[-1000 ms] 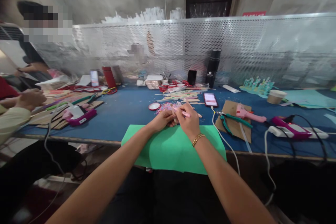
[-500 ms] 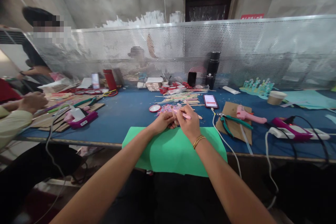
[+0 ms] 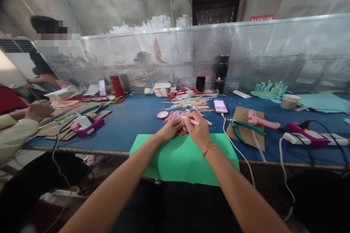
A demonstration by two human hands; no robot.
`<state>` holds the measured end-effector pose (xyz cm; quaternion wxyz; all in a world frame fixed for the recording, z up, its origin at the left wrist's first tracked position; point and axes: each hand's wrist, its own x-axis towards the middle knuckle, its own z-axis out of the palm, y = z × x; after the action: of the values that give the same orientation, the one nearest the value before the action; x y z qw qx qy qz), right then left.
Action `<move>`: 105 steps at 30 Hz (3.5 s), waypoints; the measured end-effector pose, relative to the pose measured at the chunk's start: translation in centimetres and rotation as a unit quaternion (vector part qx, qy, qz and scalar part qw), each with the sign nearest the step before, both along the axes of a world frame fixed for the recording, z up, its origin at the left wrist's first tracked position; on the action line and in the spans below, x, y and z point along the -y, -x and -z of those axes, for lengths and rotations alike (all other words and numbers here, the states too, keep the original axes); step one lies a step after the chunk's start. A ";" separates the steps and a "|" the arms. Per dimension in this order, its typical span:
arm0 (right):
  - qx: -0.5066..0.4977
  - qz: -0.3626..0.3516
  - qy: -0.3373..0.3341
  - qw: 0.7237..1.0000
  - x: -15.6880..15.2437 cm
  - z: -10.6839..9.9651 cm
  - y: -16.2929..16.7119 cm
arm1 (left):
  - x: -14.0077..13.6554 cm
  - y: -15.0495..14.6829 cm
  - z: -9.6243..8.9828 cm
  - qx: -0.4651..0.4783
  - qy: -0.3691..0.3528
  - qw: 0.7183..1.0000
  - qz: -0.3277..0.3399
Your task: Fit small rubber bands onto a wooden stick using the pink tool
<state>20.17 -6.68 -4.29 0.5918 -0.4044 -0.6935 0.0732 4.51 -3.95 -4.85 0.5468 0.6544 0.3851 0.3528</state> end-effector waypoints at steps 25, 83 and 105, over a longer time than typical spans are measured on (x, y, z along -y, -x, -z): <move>-0.003 0.042 -0.006 0.999 0.0 0.1 -0.1 | 0.0 0.1 0.0 -0.009 0.003 1.000 -0.003; 0.008 0.006 0.002 1.000 -0.1 0.1 0.0 | -0.3 0.2 0.2 -0.008 -0.009 1.000 0.008; 0.009 0.016 0.006 1.000 -0.1 0.1 0.0 | -0.1 0.2 0.0 -0.008 -0.008 1.000 0.004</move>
<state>20.18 -6.60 -4.35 0.5844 -0.4195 -0.6916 0.0644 4.29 -3.84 -4.87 0.5394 0.6632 0.3845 0.3484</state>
